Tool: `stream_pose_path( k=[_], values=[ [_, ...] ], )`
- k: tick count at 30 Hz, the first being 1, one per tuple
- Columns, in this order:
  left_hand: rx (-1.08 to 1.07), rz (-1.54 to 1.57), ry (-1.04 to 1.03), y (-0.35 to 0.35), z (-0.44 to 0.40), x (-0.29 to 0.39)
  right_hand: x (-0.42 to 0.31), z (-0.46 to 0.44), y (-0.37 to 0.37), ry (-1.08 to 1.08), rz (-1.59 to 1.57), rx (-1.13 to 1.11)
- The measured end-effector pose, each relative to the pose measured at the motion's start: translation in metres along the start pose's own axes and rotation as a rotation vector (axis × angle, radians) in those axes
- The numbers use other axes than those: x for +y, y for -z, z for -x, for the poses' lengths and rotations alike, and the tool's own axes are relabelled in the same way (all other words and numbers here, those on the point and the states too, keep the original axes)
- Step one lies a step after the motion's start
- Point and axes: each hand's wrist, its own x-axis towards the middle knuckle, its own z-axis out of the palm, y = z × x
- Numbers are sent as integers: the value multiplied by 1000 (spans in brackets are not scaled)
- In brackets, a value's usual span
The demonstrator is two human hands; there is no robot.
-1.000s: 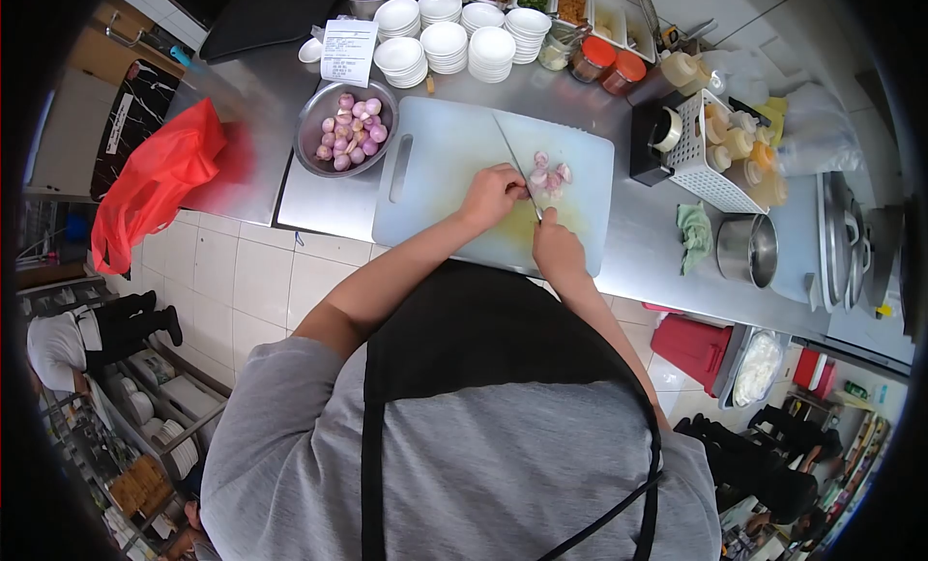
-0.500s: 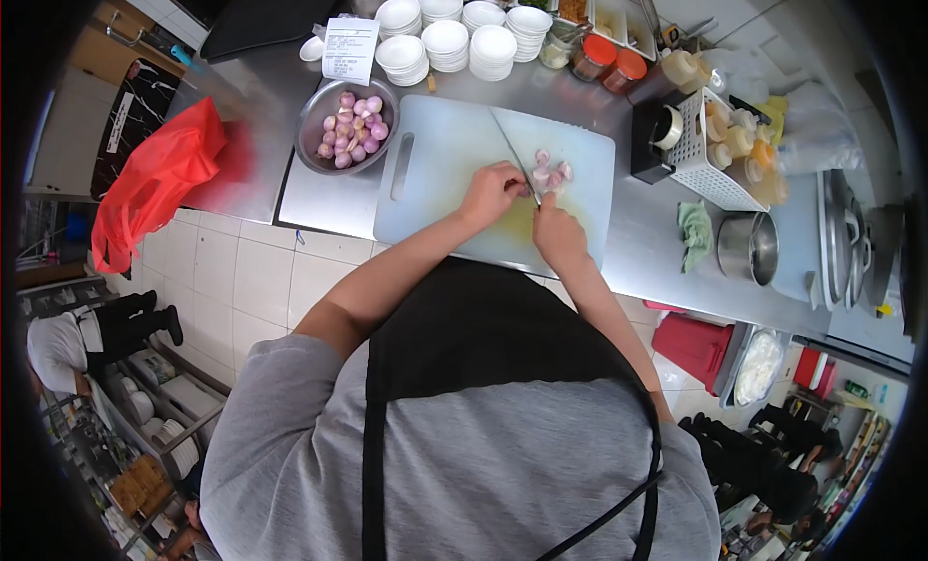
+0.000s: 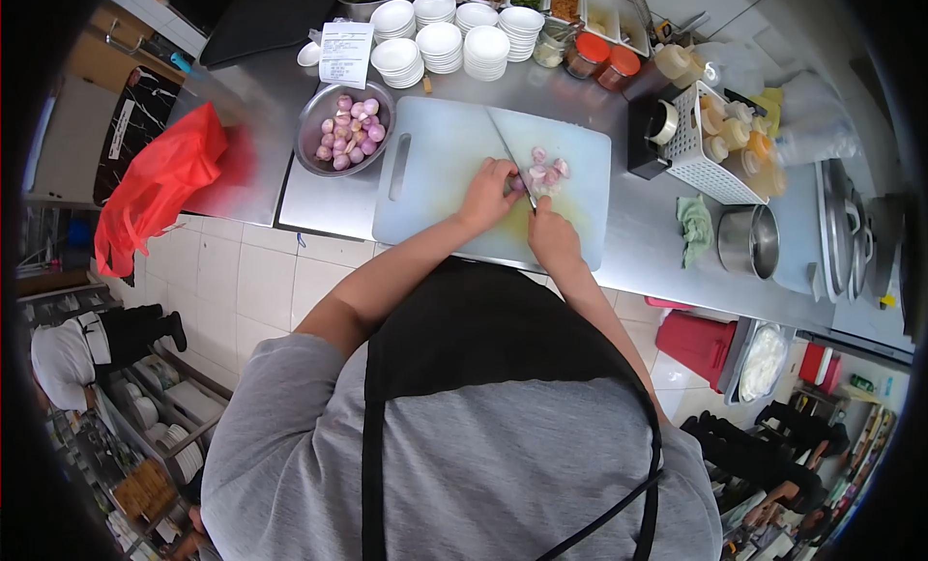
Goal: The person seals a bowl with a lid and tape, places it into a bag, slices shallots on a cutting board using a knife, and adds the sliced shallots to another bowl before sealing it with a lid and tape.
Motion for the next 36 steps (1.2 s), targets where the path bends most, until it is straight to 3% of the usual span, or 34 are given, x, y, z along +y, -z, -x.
stream_pose_path(
  k=[8, 13, 19, 25, 31, 36],
  values=[
    [-57, 55, 4, 17, -3, 17, -5, 2, 15, -45, 10, -88],
    [-53, -201, -5, 29, -8, 28, 9, 17, 22, -50, 55, -108],
    [-95, 53, -124, 29, -9, 22, 17, 16, 5, 47, 104, -35],
    [-175, -76, -128, 26, -15, 25, -5, 45, 46, 0, 139, -108],
    [-133, 0, -155, 21, -12, 17, 6, 5, 8, 43, 127, -39],
    [-152, -25, -105, 20, -12, 16, -9, 33, 41, 33, 123, -79]
  ],
)
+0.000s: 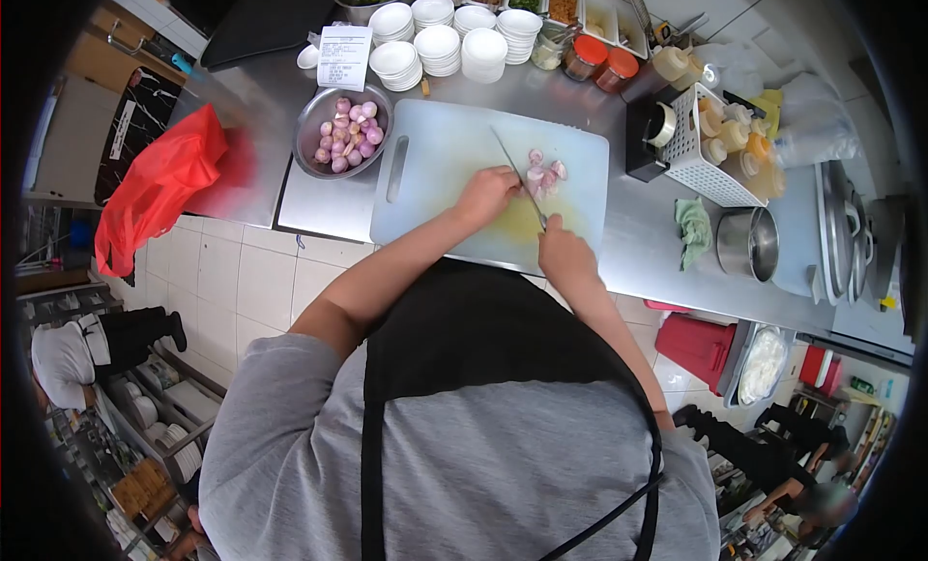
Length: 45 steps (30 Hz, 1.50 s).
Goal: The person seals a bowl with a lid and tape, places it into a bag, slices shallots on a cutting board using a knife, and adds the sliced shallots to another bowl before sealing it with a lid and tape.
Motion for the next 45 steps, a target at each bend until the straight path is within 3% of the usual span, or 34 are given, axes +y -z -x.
stream_pose_path(
  k=[7, 10, 14, 19, 22, 25, 32, 37, 45],
  values=[
    [28, 23, -51, 2, 2, -1, 10, -31, -30, 15, 20, 75],
    [19, 17, -29, 5, 2, 2, 2, -14, 0, 22, -4, 44],
    [29, 7, -37, 5, 1, 2, 3, 1, -19, -27, 27, 20],
    [25, 74, -48, 7, 2, 3, 10, -36, -36, 48, 24, 145],
    [22, 5, -30, 3, 3, -1, -2, -15, -3, 42, 15, 94],
    [39, 16, -40, 6, 2, 1, -2, -3, -18, -45, 26, 31],
    [69, 34, -79, 7, 2, 0, -1, -27, -16, 13, 50, 73],
    [76, 61, -23, 7, 4, 0, -3, -11, -26, -69, 22, 24],
    [85, 63, -10, 2, 7, -6, -6, -15, -9, 20, 51, 79]
  ],
)
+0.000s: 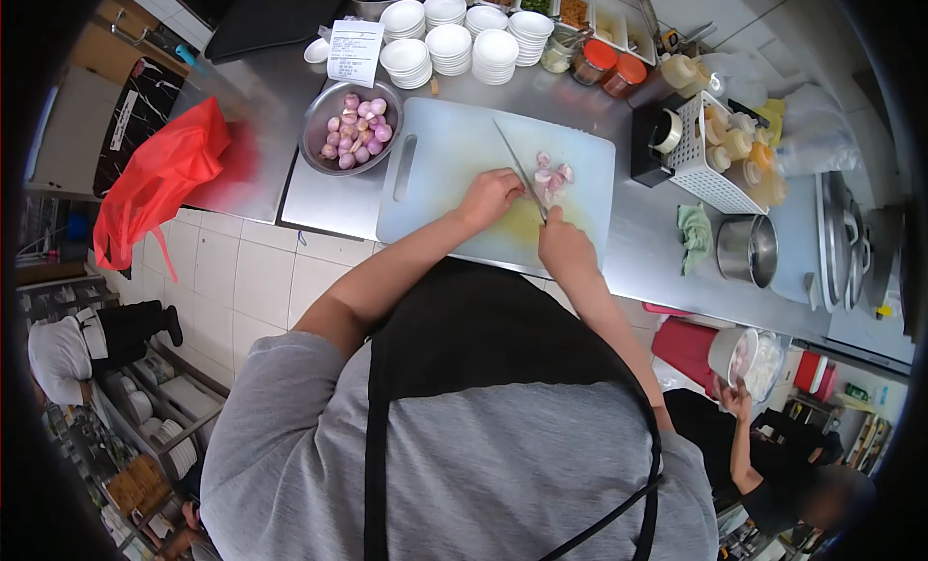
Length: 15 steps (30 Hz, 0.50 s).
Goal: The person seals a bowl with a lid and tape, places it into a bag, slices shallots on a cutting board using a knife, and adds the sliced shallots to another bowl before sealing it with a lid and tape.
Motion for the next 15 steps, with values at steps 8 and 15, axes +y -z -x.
stream_pose_path(
  k=[8, 15],
  values=[
    [13, 10, -15, -2, 0, -2, 7, -21, -21, 31, 8, 65],
    [10, 0, 16, -3, 1, -4, 2, -3, -19, -32, -53, -14]
  ],
)
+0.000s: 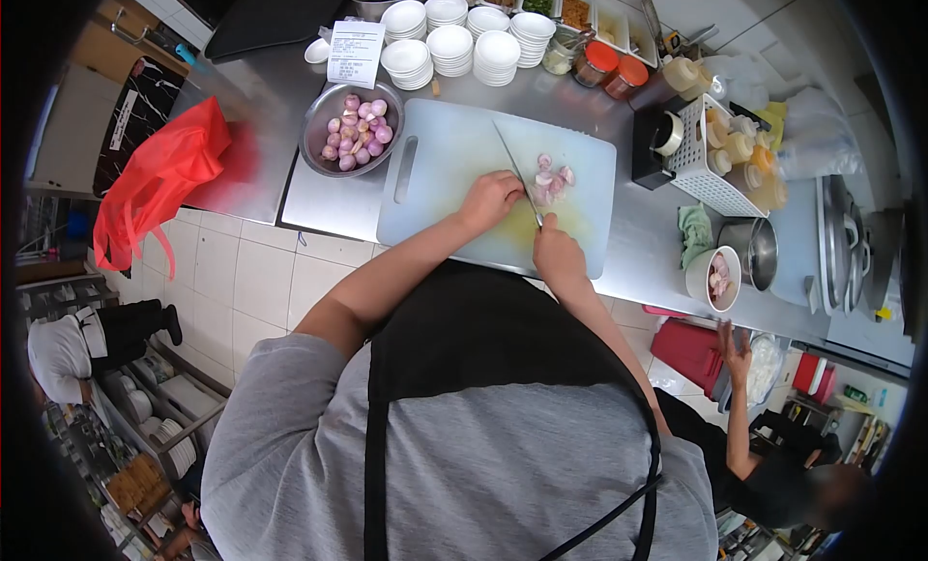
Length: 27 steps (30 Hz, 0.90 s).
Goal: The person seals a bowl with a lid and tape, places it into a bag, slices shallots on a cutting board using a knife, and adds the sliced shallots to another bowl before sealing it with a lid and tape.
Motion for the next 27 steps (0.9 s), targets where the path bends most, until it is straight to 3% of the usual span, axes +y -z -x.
stream_pose_path(
  k=[5, 7, 13, 16, 20, 22, 24, 26, 27],
  values=[
    [27, 14, -28, -4, 1, -4, 1, -14, 2, 51, 1, 64],
    [19, 31, -16, 0, 1, -1, -6, -5, 26, 36, 0, -21],
    [39, 51, -13, 0, 2, 0, -4, -8, -3, -87, -5, -67],
    [-22, 43, 55, 1, 3, 0, 2, -21, 6, -33, -51, -63],
    [89, 81, 37, 39, 3, 15, -7, -15, 30, -25, -87, -36],
    [205, -110, 29, 68, 4, 15, -12, -8, 21, 41, -114, -34],
    [312, -62, 266, 113, 0, 22, -13, -2, 7, 97, -138, -34],
    [418, -267, 244, 145, 2, -15, -15, 2, -9, 166, -204, -35],
    [394, -250, 356, 159, 2, -40, -15, 3, -11, 157, -216, -48]
  ],
)
